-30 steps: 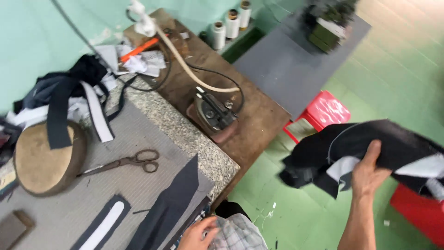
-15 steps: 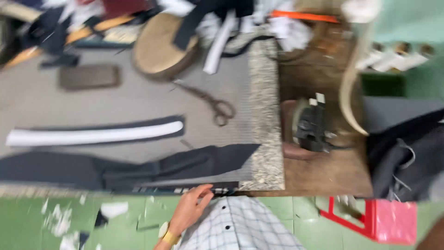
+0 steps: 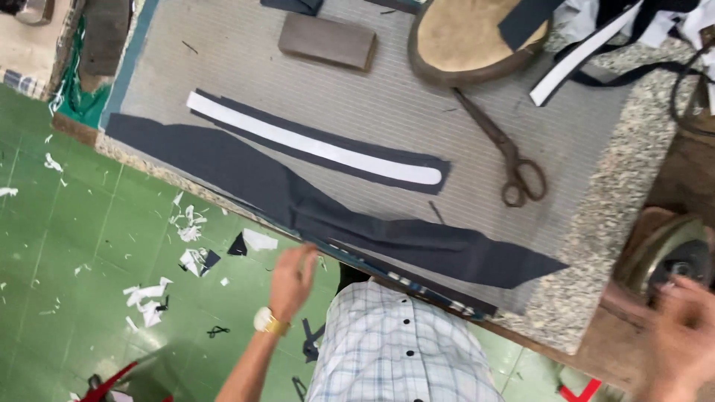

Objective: The person aligns a white fabric strip onto a dark fabric piece, irons it flat, then uses shears to trim the excess along the edge. The person repeats this process on a second fabric piece, cutting and removing the trimmed strips.

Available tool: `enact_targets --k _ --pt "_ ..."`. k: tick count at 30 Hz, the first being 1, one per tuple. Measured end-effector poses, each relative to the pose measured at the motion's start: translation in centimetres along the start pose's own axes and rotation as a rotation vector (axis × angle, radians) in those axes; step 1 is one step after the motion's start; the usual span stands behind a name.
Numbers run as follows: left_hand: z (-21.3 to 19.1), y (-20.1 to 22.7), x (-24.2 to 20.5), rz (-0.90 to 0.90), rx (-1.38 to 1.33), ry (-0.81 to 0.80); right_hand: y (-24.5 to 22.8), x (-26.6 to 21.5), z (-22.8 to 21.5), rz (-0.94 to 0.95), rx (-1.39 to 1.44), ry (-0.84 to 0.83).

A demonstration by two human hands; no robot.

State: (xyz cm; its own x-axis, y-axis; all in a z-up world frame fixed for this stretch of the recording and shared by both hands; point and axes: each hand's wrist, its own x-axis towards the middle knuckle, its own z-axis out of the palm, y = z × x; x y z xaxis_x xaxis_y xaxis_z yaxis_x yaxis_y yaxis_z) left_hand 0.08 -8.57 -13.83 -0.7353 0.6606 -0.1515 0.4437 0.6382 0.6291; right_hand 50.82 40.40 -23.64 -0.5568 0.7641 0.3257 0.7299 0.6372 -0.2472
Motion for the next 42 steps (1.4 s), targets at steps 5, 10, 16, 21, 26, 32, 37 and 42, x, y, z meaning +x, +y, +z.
enact_targets --k 5,10,16,21,26,32,37,42 --pt "-9.0 -7.7 9.9 0.21 0.263 0.226 -25.4 2.7 0.7 0.027 0.4 -0.071" --pt "-11.6 -12.1 20.3 0.334 0.4 0.183 -36.1 6.1 4.5 0.056 0.37 -0.087" --pt "-12.2 -13.6 28.2 0.591 0.635 -0.033 -43.8 9.3 7.8 0.157 0.231 -0.117" --pt "-12.0 -15.9 31.5 0.618 0.74 -0.159 -47.2 11.9 9.5 0.336 0.164 -0.132" --pt "-11.9 -17.5 32.0 0.636 0.681 -0.197 -46.9 12.4 11.7 0.571 0.187 -0.188" --pt "-11.8 -17.8 32.4 0.655 0.664 -0.176 -44.3 11.8 14.0 0.607 0.289 -0.172" --pt "-11.9 -17.4 32.8 0.543 0.678 -0.308 -43.5 11.9 14.4 0.601 0.279 -0.148" --pt "-11.6 -17.6 33.2 0.486 0.737 -0.403 -42.8 12.1 15.1 0.575 0.313 -0.19"
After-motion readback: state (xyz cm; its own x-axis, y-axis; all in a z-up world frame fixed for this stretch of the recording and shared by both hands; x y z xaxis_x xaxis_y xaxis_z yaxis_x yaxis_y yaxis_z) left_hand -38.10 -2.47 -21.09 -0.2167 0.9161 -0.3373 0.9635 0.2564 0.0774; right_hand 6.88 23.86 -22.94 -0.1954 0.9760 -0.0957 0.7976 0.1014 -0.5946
